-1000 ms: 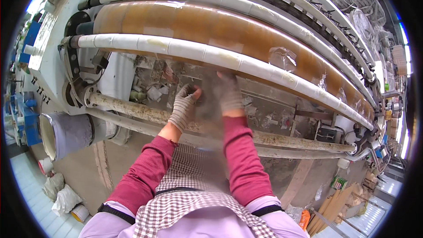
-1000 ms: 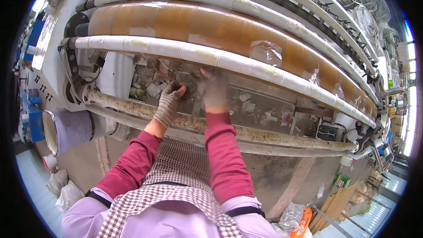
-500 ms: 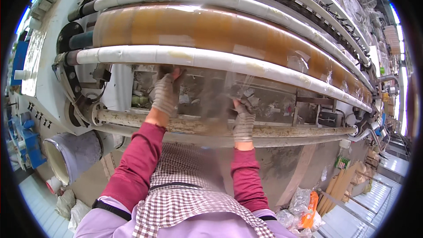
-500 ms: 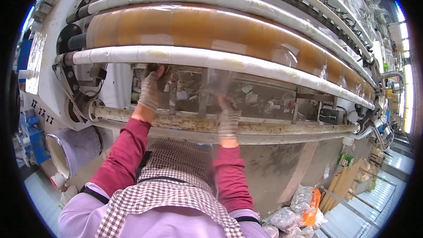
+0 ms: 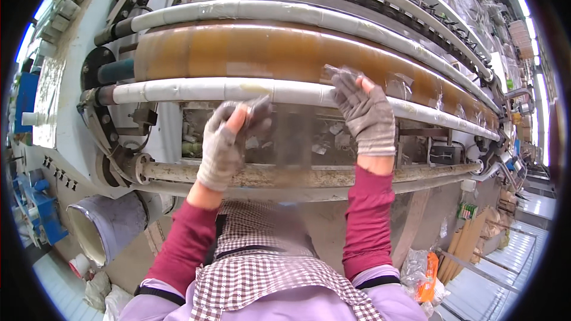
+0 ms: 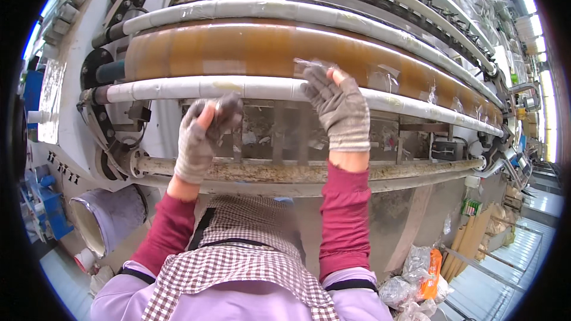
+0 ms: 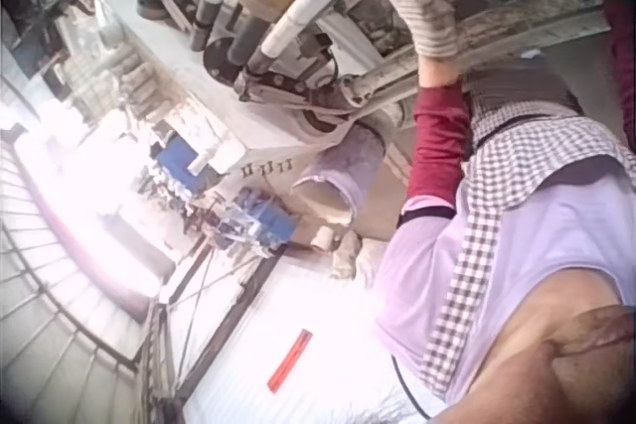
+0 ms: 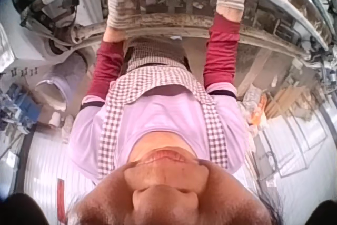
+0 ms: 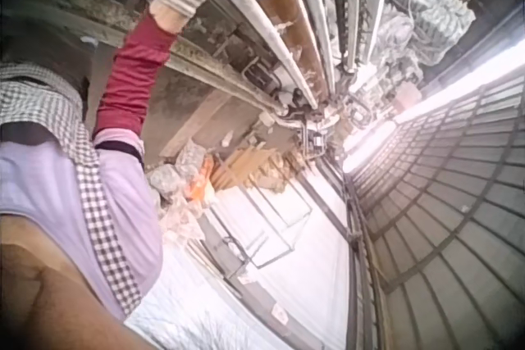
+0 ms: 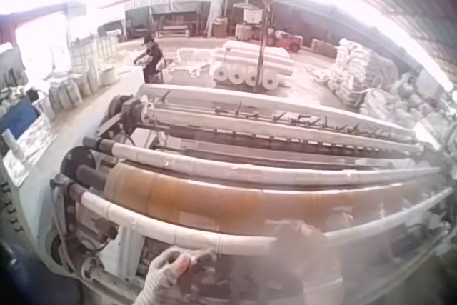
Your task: Operating a machine to wrap plastic cores with film, including loading cores, applying adhesive, and organizing finished rollers.
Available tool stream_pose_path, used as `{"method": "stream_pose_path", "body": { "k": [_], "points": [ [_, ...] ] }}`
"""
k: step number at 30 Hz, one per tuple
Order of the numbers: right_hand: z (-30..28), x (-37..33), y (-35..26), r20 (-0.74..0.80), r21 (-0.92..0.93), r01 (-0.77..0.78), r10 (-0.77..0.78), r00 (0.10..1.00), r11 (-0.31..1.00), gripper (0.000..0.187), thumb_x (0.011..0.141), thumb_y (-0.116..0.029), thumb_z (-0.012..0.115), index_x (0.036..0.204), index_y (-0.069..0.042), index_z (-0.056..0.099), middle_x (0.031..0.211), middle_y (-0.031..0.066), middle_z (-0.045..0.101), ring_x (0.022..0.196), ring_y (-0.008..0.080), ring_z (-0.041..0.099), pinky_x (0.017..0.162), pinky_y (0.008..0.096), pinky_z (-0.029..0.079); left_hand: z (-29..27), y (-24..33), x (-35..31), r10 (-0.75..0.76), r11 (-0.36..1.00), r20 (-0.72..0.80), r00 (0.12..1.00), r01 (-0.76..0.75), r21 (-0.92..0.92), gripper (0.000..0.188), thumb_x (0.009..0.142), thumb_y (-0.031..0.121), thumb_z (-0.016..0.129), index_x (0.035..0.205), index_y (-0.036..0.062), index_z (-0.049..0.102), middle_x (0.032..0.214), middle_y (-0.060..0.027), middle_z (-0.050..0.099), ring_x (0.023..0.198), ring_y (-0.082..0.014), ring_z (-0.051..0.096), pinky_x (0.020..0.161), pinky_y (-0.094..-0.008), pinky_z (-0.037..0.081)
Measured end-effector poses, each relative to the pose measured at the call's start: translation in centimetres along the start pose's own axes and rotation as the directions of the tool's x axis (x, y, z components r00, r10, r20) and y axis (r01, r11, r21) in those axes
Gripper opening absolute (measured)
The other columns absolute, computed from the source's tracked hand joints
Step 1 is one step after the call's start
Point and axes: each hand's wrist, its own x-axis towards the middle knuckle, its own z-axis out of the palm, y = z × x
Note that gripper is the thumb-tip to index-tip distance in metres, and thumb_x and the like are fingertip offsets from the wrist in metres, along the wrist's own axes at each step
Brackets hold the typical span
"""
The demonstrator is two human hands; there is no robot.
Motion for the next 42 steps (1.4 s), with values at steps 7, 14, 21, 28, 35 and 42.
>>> {"method": "stream_pose_path", "body": {
  "k": [7, 14, 21, 28, 35, 42],
  "points": [
    [5.4, 1.3, 1.2, 0.253, -0.605, 0.605, -0.595, 0.763, 0.517, 0.017, 0.091, -0.006, 0.056, 0.107, -0.004, 0.061, 0.098, 0.0112, 0.065, 0.088, 0.0201, 0.064, 0.079, 0.0312, 0.054, 0.9, 3.9, 10.3, -0.045, 0.957, -0.025, 0.999, 0.036, -0.288, 0.039, 0.096, 0.025, 0.050, 0.123, -0.0010, 0.040, 0.123, -0.0243, 0.052, 0.113, -0.0373, 0.054, 0.093, -0.0477, 0.049],
    [10.8, 0.0, 10.0, 0.747, -0.659, 0.744, -0.211, 0.630, -0.110, 0.026, 0.075, -0.006, 0.060, 0.101, -0.006, 0.063, 0.102, 0.0126, 0.062, 0.099, 0.0311, 0.058, 0.090, 0.0419, 0.047, 2.2, 10.1, 16.1, 0.322, 0.900, 0.118, 0.939, -0.342, 0.270, 0.022, 0.096, 0.017, 0.055, 0.112, 0.0031, 0.060, 0.099, -0.0077, 0.067, 0.094, -0.0162, 0.063, 0.085, -0.0284, 0.050],
    [12.0, 1.2, 7.5, 0.784, -0.593, 0.804, -0.249, 0.568, -0.034, 0.017, 0.078, -0.009, 0.061, 0.094, -0.005, 0.063, 0.099, 0.0124, 0.062, 0.095, 0.0303, 0.059, 0.085, 0.0414, 0.048, -1.5, 10.4, 23.8, 0.131, -0.619, 0.443, 0.887, -0.276, 0.735, 0.056, 0.096, 0.055, 0.031, 0.112, 0.0117, 0.064, 0.103, -0.0169, 0.067, 0.096, -0.0354, 0.063, 0.085, -0.0455, 0.047],
    [3.0, 1.7, -0.8, 0.502, -0.864, 0.459, -0.295, 0.813, -0.207, 0.012, 0.084, -0.018, 0.061, 0.085, -0.008, 0.067, 0.087, 0.0090, 0.065, 0.087, 0.0295, 0.061, 0.083, 0.0391, 0.047, -1.2, 10.3, 26.2, 0.024, -0.478, 0.387, 0.922, -0.329, 0.814, 0.053, 0.095, 0.055, 0.032, 0.113, 0.0152, 0.062, 0.100, -0.0197, 0.065, 0.098, -0.0394, 0.059, 0.084, -0.0467, 0.044],
    [-4.0, -2.3, -8.1, 0.363, -0.784, 0.621, -0.805, 0.469, 0.009, 0.003, 0.085, -0.007, 0.062, 0.085, -0.004, 0.062, 0.084, 0.0115, 0.063, 0.078, 0.0280, 0.061, 0.073, 0.0353, 0.049, 11.7, -0.3, 15.1, 0.145, -0.046, 0.651, 0.745, -0.652, 0.757, 0.045, 0.085, 0.017, 0.063, 0.128, 0.0099, 0.052, 0.129, -0.0150, 0.054, 0.114, -0.0323, 0.054, 0.096, -0.0414, 0.042],
    [-20.8, -13.3, -14.9, 0.248, -0.835, 0.545, -0.832, 0.496, 0.076, 0.007, 0.085, -0.003, 0.063, 0.091, -0.002, 0.064, 0.088, 0.0094, 0.066, 0.082, 0.0216, 0.064, 0.074, 0.0306, 0.051, 27.0, -19.8, 10.1, -0.063, -0.623, 0.674, 0.736, -0.557, 0.549, 0.058, 0.092, 0.042, 0.048, 0.141, 0.0130, 0.040, 0.150, -0.0122, 0.032, 0.140, -0.0303, 0.026, 0.114, -0.0498, 0.017]
  ]
}}
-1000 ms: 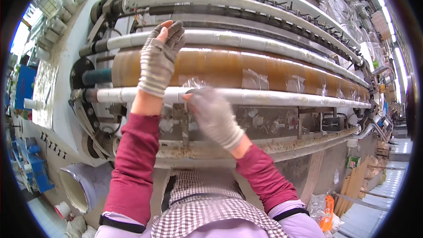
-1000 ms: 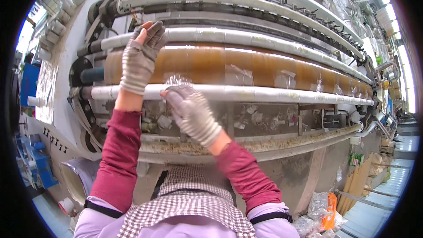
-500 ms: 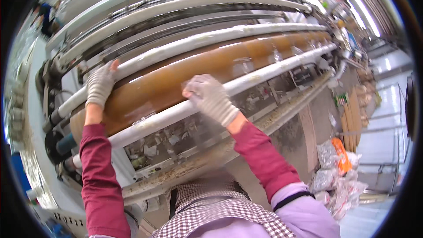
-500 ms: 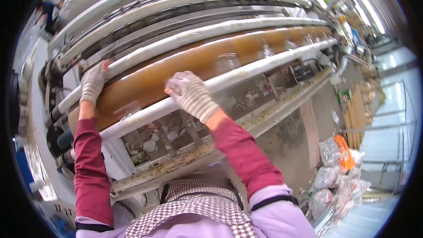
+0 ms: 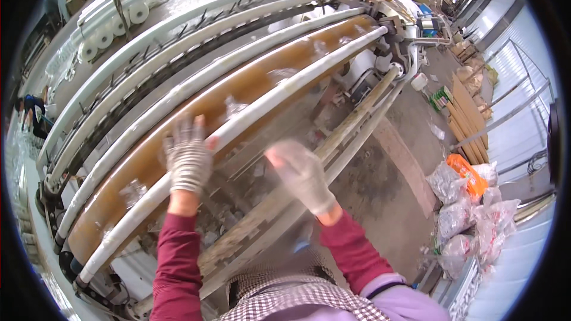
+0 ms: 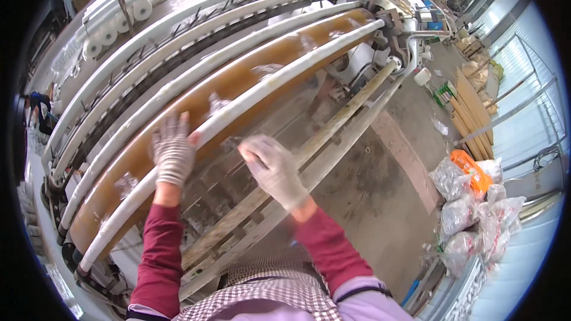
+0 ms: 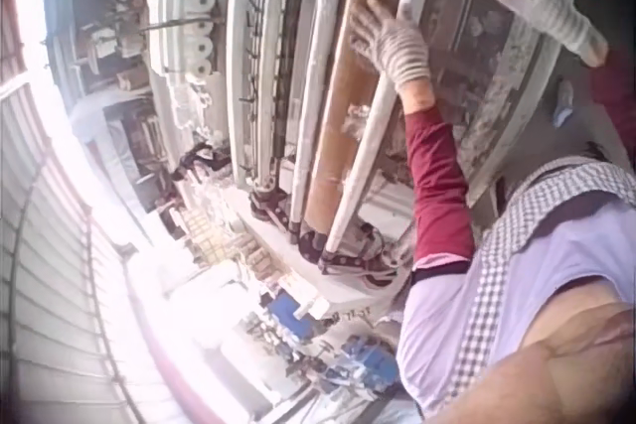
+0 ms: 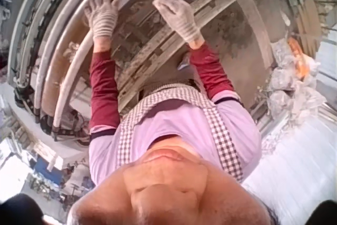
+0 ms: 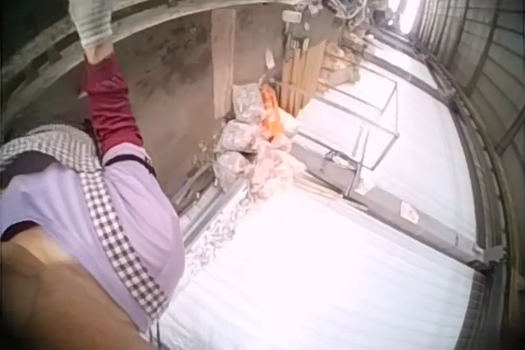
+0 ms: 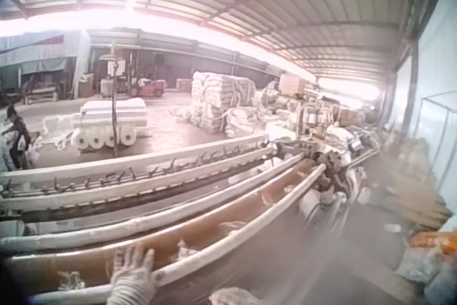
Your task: Operating a machine to wrap plastic cores with film, including loading cores, applying adhesive, and organizing finished rollers.
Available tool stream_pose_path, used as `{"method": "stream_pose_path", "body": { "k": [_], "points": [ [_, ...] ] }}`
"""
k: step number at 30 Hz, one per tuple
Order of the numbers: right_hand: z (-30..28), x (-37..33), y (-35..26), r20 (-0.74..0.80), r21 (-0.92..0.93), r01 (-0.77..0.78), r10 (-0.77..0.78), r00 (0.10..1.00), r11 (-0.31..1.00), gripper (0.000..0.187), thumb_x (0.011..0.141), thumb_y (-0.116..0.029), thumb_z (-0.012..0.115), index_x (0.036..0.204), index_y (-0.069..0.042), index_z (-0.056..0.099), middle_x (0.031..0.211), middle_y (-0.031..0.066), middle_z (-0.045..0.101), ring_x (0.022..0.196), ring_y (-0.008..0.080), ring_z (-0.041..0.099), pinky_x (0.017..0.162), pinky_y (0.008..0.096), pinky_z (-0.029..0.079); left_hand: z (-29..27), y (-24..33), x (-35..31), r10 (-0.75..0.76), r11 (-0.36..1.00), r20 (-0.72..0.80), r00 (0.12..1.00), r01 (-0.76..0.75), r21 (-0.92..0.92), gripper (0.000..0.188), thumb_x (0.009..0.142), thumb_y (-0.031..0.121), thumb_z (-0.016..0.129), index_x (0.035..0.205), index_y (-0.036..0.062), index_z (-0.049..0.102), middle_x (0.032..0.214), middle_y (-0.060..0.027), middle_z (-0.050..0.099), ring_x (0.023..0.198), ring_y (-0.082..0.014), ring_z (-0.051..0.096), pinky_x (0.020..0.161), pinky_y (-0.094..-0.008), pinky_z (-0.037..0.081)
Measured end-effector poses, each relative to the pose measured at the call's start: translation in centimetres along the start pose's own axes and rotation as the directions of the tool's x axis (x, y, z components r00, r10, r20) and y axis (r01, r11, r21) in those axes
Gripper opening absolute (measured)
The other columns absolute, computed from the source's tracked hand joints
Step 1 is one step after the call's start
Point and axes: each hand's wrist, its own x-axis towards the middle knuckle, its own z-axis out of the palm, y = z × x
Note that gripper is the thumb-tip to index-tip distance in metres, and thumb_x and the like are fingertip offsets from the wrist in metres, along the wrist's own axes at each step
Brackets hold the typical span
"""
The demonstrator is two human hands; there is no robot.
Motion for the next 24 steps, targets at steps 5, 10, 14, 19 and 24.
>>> {"method": "stream_pose_path", "body": {
  "k": [5, 10, 14, 19, 24],
  "points": [
    [-17.9, -7.8, 7.4, -0.172, -0.029, -0.540, 0.528, 0.832, 0.841, 0.011, 0.088, -0.009, 0.061, 0.090, 0.000, 0.067, 0.082, 0.0073, 0.064, 0.073, 0.0143, 0.058, 0.068, 0.0259, 0.047, 0.0, -0.2, 4.8, -0.469, 0.878, -0.018, 0.883, 0.468, 0.098, 0.060, 0.096, 0.044, 0.041, 0.145, 0.0115, 0.033, 0.153, -0.0179, 0.022, 0.140, -0.0335, 0.026, 0.114, -0.0491, 0.017],
    [-28.3, -9.3, 15.0, -0.195, 0.005, -0.612, 0.600, 0.775, 0.791, 0.011, 0.087, -0.008, 0.060, 0.089, 0.000, 0.066, 0.080, 0.0081, 0.064, 0.071, 0.0161, 0.060, 0.066, 0.0270, 0.047, -1.7, 25.5, 11.4, 0.126, 0.977, -0.342, 0.931, -0.175, -0.118, 0.053, 0.085, 0.026, 0.060, 0.134, 0.0145, 0.044, 0.140, -0.0131, 0.042, 0.132, -0.0336, 0.036, 0.112, -0.0519, 0.019],
    [-30.6, -3.6, 19.4, 0.008, -0.033, -0.545, 0.545, 0.838, 0.838, 0.012, 0.087, -0.010, 0.061, 0.089, 0.000, 0.067, 0.082, 0.0084, 0.065, 0.074, 0.0162, 0.062, 0.068, 0.0274, 0.048, 3.9, 34.1, 18.9, 0.301, 0.936, -0.279, 0.912, -0.338, -0.094, 0.051, 0.091, 0.033, 0.055, 0.137, 0.0159, 0.043, 0.148, -0.0118, 0.035, 0.137, -0.0311, 0.031, 0.113, -0.0500, 0.020],
    [-42.0, -5.0, 26.3, -0.149, -0.145, -0.629, 0.612, 0.777, 0.764, 0.016, 0.086, -0.016, 0.063, 0.090, -0.001, 0.068, 0.088, 0.0121, 0.068, 0.080, 0.0206, 0.064, 0.074, 0.0299, 0.049, 9.0, 35.3, 26.9, 0.007, 1.000, -0.097, 0.995, -0.005, 0.020, 0.065, 0.093, 0.054, 0.039, 0.138, 0.0077, 0.042, 0.144, -0.0171, 0.038, 0.135, -0.0340, 0.032, 0.112, -0.0497, 0.022],
    [-54.6, -11.7, 30.4, -0.332, -0.128, -0.826, 0.761, 0.557, 0.549, 0.019, 0.085, -0.019, 0.065, 0.090, -0.001, 0.069, 0.084, 0.0068, 0.069, 0.078, 0.0161, 0.064, 0.071, 0.0297, 0.050, 10.1, 36.3, 32.8, -0.269, 0.954, -0.441, 0.856, 0.301, 0.001, 0.060, 0.091, 0.041, 0.053, 0.140, 0.0095, 0.039, 0.144, -0.0192, 0.038, 0.137, -0.0363, 0.029, 0.112, -0.0545, 0.017]
  ]
}}
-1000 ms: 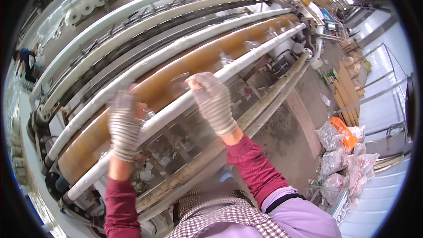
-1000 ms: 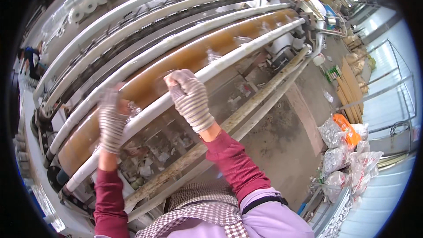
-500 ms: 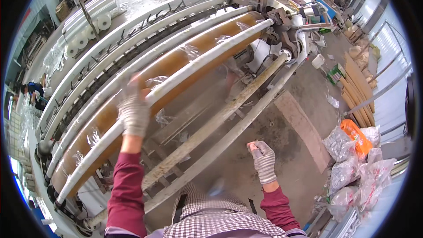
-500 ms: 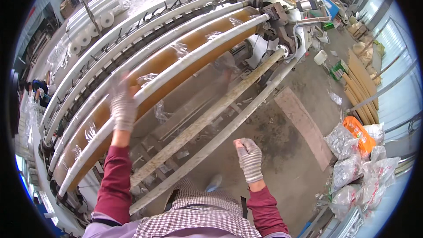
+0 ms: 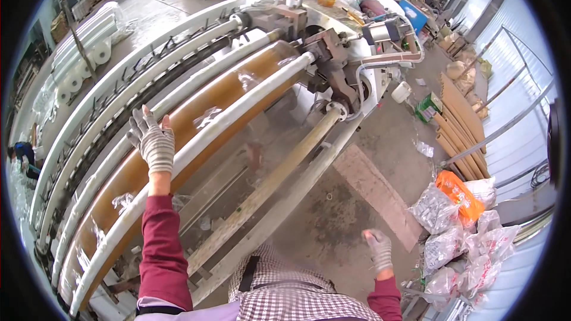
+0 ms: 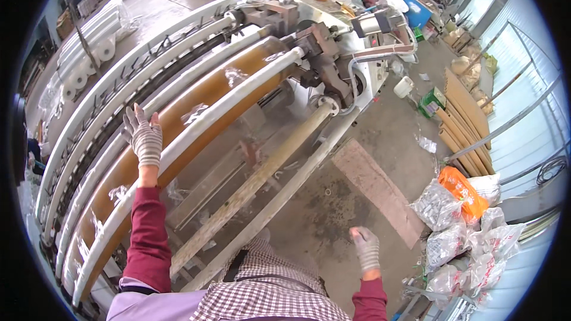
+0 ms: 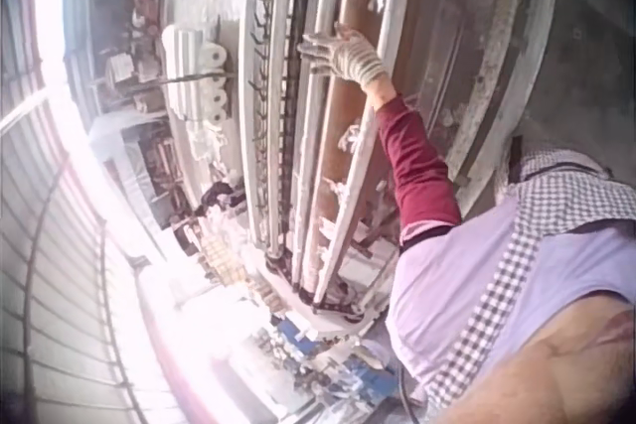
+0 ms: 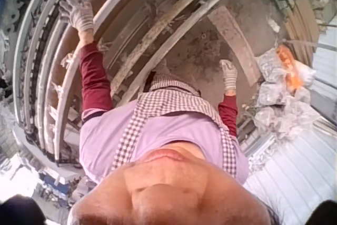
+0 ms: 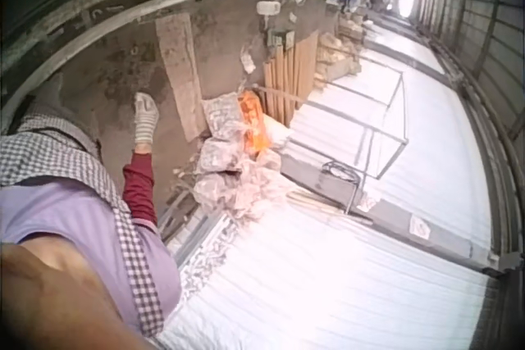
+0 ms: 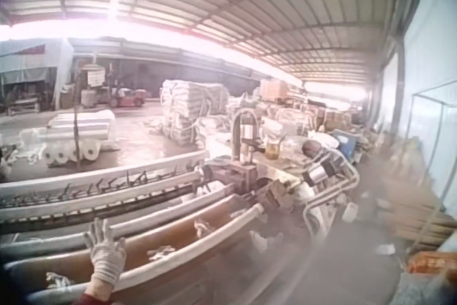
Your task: Operating a machine to wrap plastic cores with film, including loading cores, applying adhesive, and organizing finished rollers.
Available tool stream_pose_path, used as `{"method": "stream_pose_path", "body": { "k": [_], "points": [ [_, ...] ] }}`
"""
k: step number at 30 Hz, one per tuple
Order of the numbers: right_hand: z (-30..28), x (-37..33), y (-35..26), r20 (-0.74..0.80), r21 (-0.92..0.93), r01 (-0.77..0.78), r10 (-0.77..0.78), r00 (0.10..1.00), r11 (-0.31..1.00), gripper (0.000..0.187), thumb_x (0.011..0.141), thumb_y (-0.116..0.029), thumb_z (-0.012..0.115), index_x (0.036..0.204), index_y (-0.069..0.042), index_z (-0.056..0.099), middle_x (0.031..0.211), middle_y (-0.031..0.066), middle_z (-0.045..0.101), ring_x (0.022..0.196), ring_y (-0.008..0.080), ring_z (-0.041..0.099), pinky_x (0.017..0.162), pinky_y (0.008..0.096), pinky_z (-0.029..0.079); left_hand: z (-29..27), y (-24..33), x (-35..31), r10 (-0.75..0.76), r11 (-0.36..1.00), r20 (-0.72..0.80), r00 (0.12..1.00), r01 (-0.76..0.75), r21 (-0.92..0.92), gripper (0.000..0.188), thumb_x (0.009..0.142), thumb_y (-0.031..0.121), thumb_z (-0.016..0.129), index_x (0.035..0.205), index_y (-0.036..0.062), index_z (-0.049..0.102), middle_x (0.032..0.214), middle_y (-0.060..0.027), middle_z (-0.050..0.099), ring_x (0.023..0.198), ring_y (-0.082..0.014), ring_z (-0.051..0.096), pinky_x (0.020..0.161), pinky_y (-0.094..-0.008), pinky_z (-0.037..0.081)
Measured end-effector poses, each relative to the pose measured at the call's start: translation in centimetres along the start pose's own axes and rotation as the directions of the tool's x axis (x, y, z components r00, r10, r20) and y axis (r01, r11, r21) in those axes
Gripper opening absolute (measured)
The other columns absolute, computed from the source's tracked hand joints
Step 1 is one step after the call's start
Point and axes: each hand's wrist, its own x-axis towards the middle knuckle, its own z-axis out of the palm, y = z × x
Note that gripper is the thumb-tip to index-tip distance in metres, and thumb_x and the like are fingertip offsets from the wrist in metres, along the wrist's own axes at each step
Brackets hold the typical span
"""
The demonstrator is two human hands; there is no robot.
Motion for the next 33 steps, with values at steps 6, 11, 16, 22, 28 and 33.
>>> {"method": "stream_pose_path", "body": {
  "k": [6, 11, 16, 22, 28, 33],
  "points": [
    [-4.1, 7.5, 6.4, 0.031, -0.038, -0.202, 0.203, 0.979, 0.979, 0.023, 0.087, -0.024, 0.063, 0.093, -0.003, 0.068, 0.083, 0.0073, 0.068, 0.076, 0.0166, 0.064, 0.070, 0.0299, 0.051, -1.3, 22.2, -0.8, 0.509, 0.791, -0.004, 0.861, -0.470, -0.391, 0.052, 0.087, 0.032, 0.059, 0.133, 0.0113, 0.045, 0.144, -0.0180, 0.038, 0.133, -0.0351, 0.036, 0.110, -0.0526, 0.024],
    [-6.3, 23.3, 7.3, 0.170, -0.393, 0.333, -0.288, 0.942, 0.857, 0.023, 0.088, -0.027, 0.060, 0.097, -0.008, 0.069, 0.094, 0.0119, 0.068, 0.087, 0.0307, 0.064, 0.074, 0.0369, 0.051, 3.3, 26.2, 0.5, 0.287, 0.958, 0.260, 0.922, -0.271, -0.098, 0.053, 0.093, 0.045, 0.046, 0.131, 0.0100, 0.051, 0.139, -0.0158, 0.044, 0.130, -0.0356, 0.038, 0.107, -0.0518, 0.029],
    [-9.9, 42.2, 5.9, 0.054, -0.270, 0.302, -0.299, 0.953, 0.914, 0.014, 0.089, -0.016, 0.064, 0.093, -0.003, 0.068, 0.087, 0.0083, 0.067, 0.074, 0.0147, 0.060, 0.070, 0.0275, 0.049, 6.1, 30.5, 0.3, 0.004, 0.977, 0.047, 0.999, -0.014, 0.210, 0.056, 0.094, 0.043, 0.043, 0.142, 0.0126, 0.039, 0.149, -0.0153, 0.032, 0.137, -0.0357, 0.029, 0.114, -0.0502, 0.018],
    [-10.0, 60.8, 2.2, -0.072, 0.328, 0.190, -0.176, 0.982, 0.925, 0.035, 0.087, -0.005, 0.062, 0.122, -0.003, 0.057, 0.094, 0.0083, 0.064, 0.084, 0.0078, 0.055, 0.076, 0.0237, 0.047, 7.2, 44.7, -1.3, 0.338, 0.938, 0.191, 0.921, -0.346, 0.007, 0.054, 0.094, 0.033, 0.049, 0.142, 0.0129, 0.037, 0.146, -0.0136, 0.037, 0.135, -0.0326, 0.033, 0.111, -0.0490, 0.023],
    [-9.2, 71.4, -2.1, -0.044, 0.119, 0.236, -0.232, 0.972, 0.964, 0.064, 0.082, -0.019, 0.063, 0.140, -0.008, 0.039, 0.128, 0.0210, 0.054, 0.109, 0.0318, 0.057, 0.096, 0.0352, 0.043, 9.1, 45.4, 1.0, 0.164, 0.969, 0.251, 0.954, -0.204, 0.140, 0.053, 0.094, 0.037, 0.048, 0.139, 0.0096, 0.041, 0.141, -0.0136, 0.045, 0.130, -0.0306, 0.041, 0.110, -0.0461, 0.027],
    [-7.3, 71.7, -5.2, 0.171, 0.244, 0.113, -0.158, 0.973, 0.963, 0.063, 0.081, -0.007, 0.061, 0.140, -0.008, 0.038, 0.121, 0.0148, 0.052, 0.101, 0.0225, 0.058, 0.083, 0.0318, 0.051, 8.4, 43.0, 0.0, 0.084, 0.987, 0.150, 0.985, -0.104, 0.126, 0.051, 0.093, 0.034, 0.049, 0.136, 0.0081, 0.045, 0.134, -0.0162, 0.051, 0.122, -0.0338, 0.048, 0.106, -0.0473, 0.030]
  ]
}}
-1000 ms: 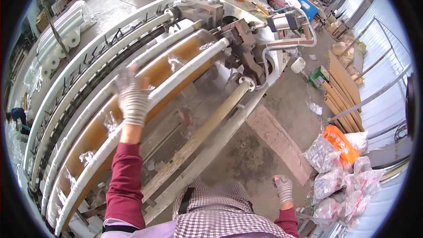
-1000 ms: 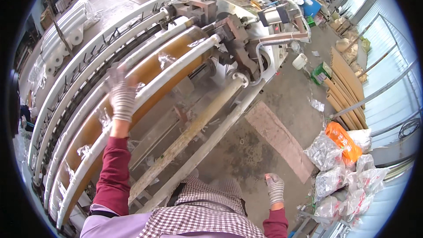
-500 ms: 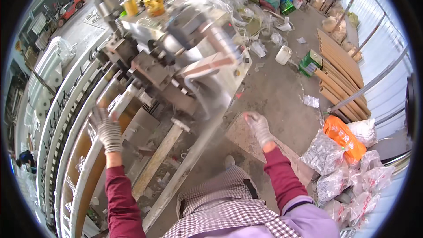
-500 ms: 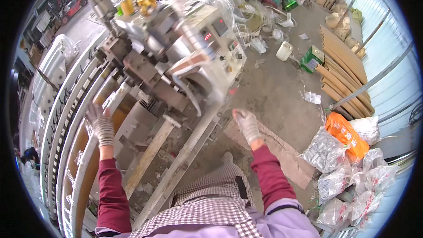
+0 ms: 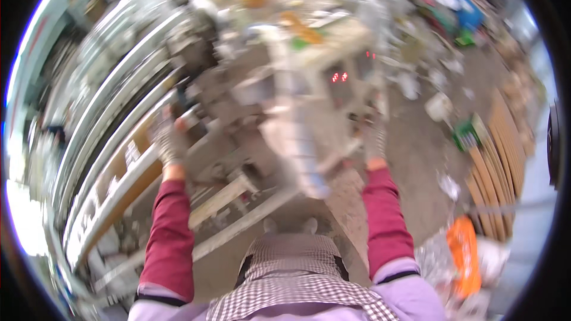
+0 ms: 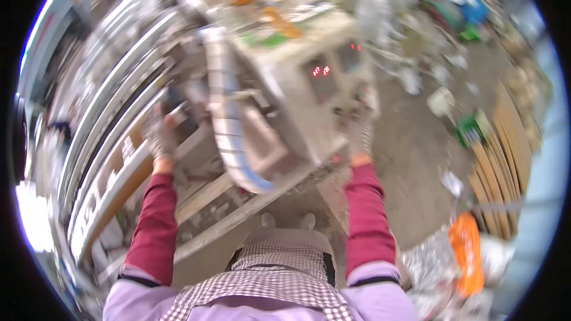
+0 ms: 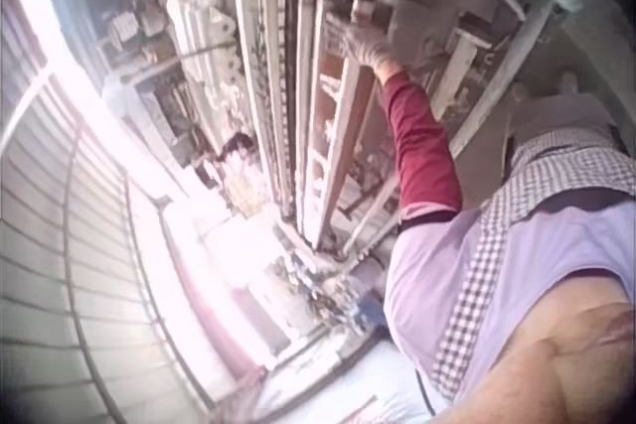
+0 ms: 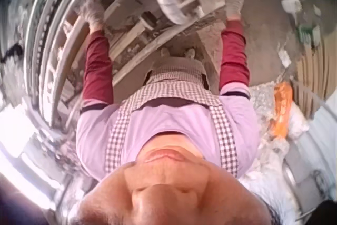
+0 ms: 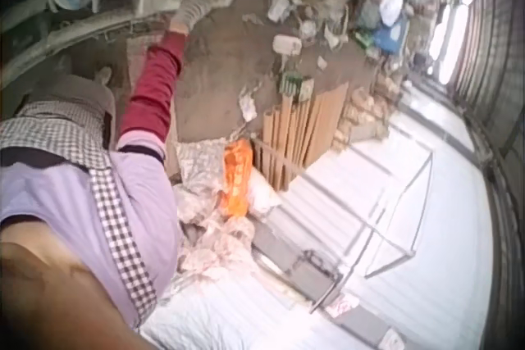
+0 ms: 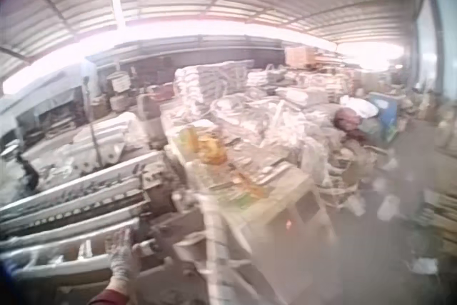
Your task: Operating a machine to wrap plastic cores with film, including loading cores, applying adhesive, and organizing finished rollers.
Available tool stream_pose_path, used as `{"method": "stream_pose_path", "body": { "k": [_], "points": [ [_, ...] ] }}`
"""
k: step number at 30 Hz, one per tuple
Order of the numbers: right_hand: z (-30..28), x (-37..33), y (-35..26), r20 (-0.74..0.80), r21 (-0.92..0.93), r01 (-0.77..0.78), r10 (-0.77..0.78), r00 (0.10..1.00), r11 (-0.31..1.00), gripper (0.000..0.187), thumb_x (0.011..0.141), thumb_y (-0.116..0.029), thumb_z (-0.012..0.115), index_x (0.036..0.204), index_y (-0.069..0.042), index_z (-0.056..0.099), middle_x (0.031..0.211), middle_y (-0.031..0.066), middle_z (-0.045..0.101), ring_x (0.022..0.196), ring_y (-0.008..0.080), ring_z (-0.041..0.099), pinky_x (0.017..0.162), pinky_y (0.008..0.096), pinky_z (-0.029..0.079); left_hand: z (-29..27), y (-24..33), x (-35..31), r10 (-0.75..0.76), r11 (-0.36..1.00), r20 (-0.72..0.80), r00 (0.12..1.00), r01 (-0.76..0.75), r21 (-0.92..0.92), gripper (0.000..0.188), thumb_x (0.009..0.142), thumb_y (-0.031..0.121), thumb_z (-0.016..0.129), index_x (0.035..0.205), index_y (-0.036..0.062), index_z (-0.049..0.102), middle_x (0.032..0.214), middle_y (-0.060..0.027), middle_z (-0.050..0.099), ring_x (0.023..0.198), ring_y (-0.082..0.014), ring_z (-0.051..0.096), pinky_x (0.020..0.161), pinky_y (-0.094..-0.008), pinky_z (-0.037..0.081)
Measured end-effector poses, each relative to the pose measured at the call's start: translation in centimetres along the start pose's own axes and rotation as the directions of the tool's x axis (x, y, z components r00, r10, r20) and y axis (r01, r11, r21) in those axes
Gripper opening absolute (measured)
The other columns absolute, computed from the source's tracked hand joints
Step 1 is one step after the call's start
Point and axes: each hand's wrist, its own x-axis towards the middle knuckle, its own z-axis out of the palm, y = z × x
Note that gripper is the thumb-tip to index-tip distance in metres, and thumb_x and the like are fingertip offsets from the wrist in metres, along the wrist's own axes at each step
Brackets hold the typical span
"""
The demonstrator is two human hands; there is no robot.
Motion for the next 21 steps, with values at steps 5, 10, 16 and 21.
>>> {"method": "stream_pose_path", "body": {
  "k": [5, 10, 16, 21],
  "points": [
    [-3.6, 2.6, 6.1, -0.136, -0.226, 0.275, -0.310, 0.941, 0.934, 0.059, 0.083, 0.001, 0.054, 0.140, -0.009, 0.041, 0.123, 0.0144, 0.051, 0.101, 0.0244, 0.056, 0.088, 0.0354, 0.047, 0.7, 3.7, 1.3, 0.048, 0.997, -0.060, 0.997, -0.044, 0.069, 0.053, 0.094, 0.042, 0.043, 0.136, 0.0104, 0.046, 0.141, -0.0132, 0.045, 0.129, -0.0321, 0.042, 0.111, -0.0498, 0.023],
    [-2.5, 3.7, 7.3, -0.102, -0.368, 0.275, -0.333, 0.937, 0.888, 0.062, 0.083, 0.002, 0.053, 0.143, -0.007, 0.037, 0.132, 0.0208, 0.047, 0.118, 0.0307, 0.050, 0.100, 0.0348, 0.040, 0.5, 2.7, 1.1, 0.021, 0.998, -0.044, 0.999, -0.018, 0.061, 0.051, 0.095, 0.042, 0.041, 0.134, 0.0112, 0.049, 0.142, -0.0123, 0.044, 0.129, -0.0304, 0.042, 0.110, -0.0512, 0.023],
    [-1.4, 2.7, 5.9, -0.142, 0.237, 0.176, -0.146, 0.979, 0.955, 0.058, 0.081, 0.002, 0.055, 0.138, -0.004, 0.043, 0.127, 0.0190, 0.051, 0.121, 0.0257, 0.048, 0.102, 0.0338, 0.042, 0.3, 3.1, 1.0, 0.013, 0.998, -0.052, 0.999, -0.010, 0.063, 0.048, 0.096, 0.040, 0.038, 0.134, 0.0115, 0.050, 0.139, -0.0119, 0.047, 0.127, -0.0307, 0.045, 0.110, -0.0510, 0.024],
    [-1.9, 0.7, 3.7, -0.145, 0.207, 0.196, -0.168, 0.975, 0.958, 0.054, 0.083, 0.001, 0.054, 0.136, -0.004, 0.044, 0.125, 0.0179, 0.052, 0.119, 0.0254, 0.049, 0.100, 0.0340, 0.043, 0.2, 3.1, 1.7, 0.022, 0.999, -0.026, 0.999, -0.021, 0.048, 0.047, 0.096, 0.039, 0.040, 0.132, 0.0114, 0.051, 0.139, -0.0130, 0.047, 0.127, -0.0304, 0.046, 0.109, -0.0512, 0.026]
  ]
}}
